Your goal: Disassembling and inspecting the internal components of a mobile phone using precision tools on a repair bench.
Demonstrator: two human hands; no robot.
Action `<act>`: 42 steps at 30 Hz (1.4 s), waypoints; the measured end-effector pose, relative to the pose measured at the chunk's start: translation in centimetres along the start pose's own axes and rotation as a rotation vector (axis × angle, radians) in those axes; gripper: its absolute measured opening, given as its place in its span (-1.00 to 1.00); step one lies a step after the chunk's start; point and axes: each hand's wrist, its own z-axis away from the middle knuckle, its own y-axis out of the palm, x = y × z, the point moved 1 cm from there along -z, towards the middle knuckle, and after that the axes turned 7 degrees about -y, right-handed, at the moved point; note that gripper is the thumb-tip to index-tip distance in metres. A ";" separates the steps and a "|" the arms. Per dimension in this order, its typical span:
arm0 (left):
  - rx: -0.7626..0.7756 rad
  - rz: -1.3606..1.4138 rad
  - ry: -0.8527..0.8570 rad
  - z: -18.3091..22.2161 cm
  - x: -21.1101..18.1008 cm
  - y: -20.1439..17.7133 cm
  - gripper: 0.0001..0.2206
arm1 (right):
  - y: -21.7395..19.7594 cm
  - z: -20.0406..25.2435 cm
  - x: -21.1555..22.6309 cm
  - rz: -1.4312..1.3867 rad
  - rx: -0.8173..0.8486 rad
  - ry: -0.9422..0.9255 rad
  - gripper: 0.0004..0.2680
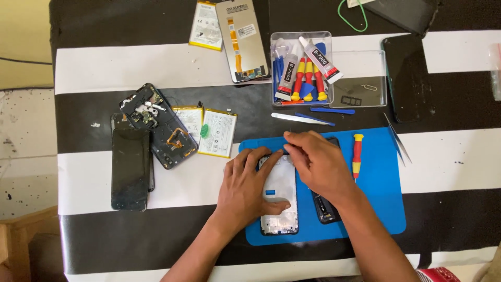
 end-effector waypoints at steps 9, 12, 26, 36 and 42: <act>-0.028 0.023 0.034 0.2 0.1 -0.1 -0.03 | -0.5 -1.1 0.6 -0.051 0.064 0.102 -0.88; -0.016 0.041 0.030 0.1 0.3 0.2 -0.05 | -0.6 -0.9 0.1 -0.072 0.082 0.122 -0.89; -0.075 0.021 0.050 0.2 0.3 0.4 -0.07 | -0.7 0.9 -0.1 -0.125 0.024 0.187 -0.91; -0.055 -0.021 0.033 0.0 0.3 0.4 -0.04 | -0.6 1.0 -0.2 -0.070 0.047 0.138 -0.91; -0.037 -0.031 0.035 0.0 0.4 0.6 -0.04 | -0.9 0.8 0.6 -0.136 0.077 0.238 -0.90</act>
